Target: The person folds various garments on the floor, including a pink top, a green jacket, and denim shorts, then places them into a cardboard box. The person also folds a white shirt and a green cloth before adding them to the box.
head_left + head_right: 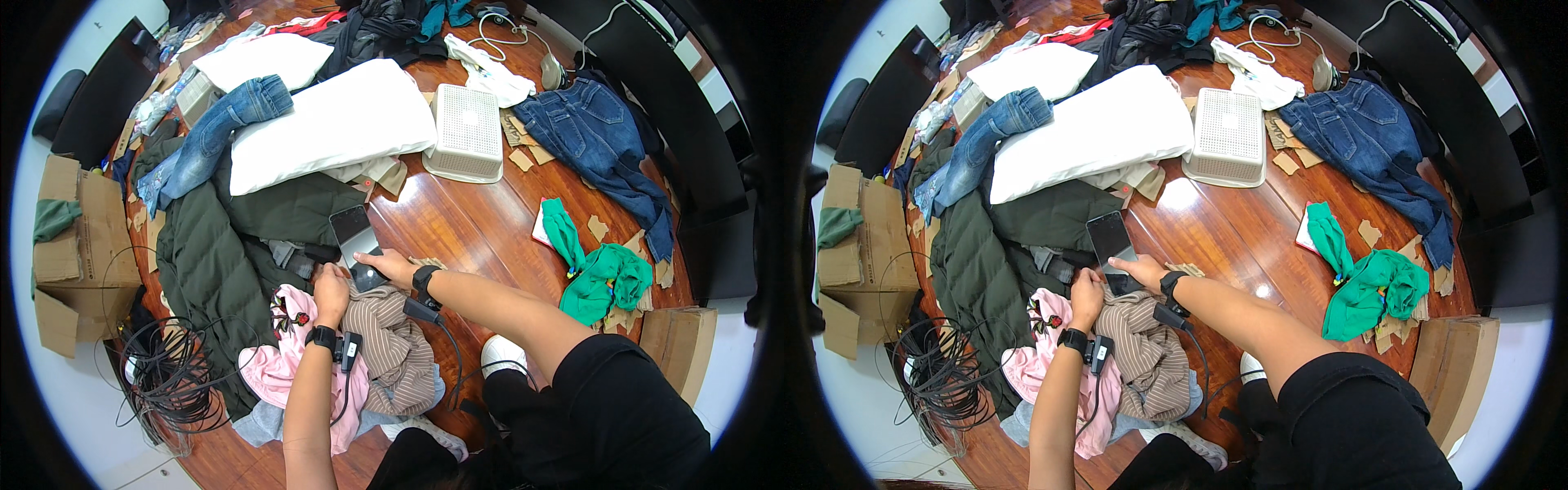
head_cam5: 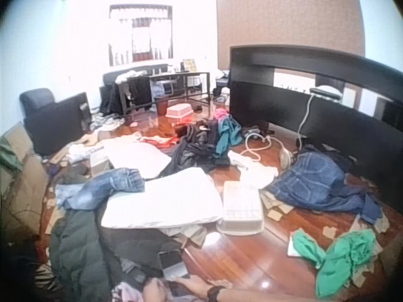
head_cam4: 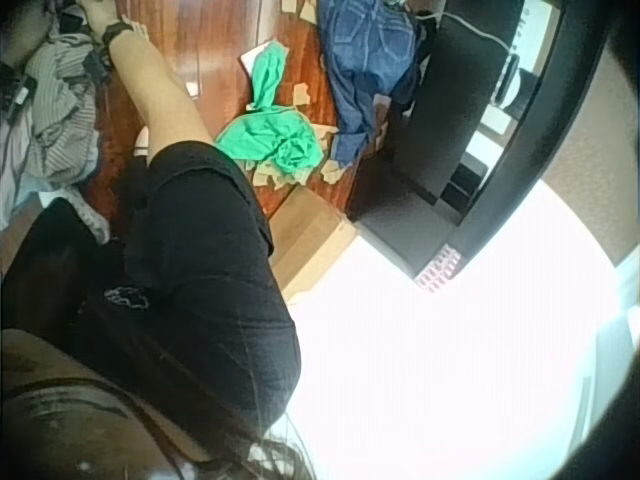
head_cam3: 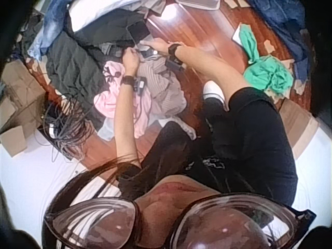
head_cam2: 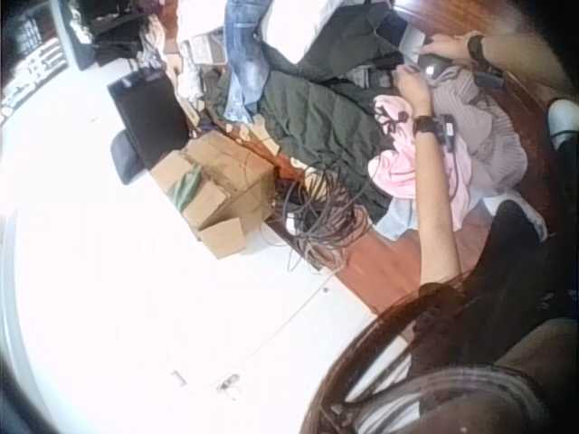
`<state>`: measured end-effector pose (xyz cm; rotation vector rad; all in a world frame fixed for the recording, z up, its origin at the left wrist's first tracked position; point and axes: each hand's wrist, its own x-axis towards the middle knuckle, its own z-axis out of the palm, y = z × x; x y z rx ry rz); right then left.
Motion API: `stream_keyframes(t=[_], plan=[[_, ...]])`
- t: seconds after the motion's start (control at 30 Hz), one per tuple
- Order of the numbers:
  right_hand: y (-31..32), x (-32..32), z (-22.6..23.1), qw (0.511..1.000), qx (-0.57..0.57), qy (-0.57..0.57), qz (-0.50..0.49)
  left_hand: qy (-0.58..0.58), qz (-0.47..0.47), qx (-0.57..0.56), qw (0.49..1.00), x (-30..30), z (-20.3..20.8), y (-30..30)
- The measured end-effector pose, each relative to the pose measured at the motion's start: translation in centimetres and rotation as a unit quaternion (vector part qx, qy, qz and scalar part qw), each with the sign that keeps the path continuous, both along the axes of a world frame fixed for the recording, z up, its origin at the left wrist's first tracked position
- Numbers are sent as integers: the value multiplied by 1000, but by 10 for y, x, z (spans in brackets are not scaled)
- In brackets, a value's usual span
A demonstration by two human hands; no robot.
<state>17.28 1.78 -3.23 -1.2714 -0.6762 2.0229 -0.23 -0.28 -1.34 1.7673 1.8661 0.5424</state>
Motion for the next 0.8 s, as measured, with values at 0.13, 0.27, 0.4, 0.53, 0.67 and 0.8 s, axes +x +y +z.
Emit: stream_keyframes(t=[0.13,0.27,0.4,0.53,0.67,0.8], plan=[[1,-1,-6,1000,3,9,-1,3,27,13,1000,1,1,-1],[1,-2,-7,1000,0,7,-4,-1,22,15,1000,1,1,-1],[-1,0,-1,1000,0,15,-3,-14,18,13,1000,0,1,-1],[-2,2,7,1000,0,5,6,-8,16,5,1000,0,1,-1],[-2,2,10,1000,-4,9,4,-5,16,1,1000,0,2,-1],[-2,2,6,1000,-3,16,4,-3,17,-6,1000,1,3,-1]])
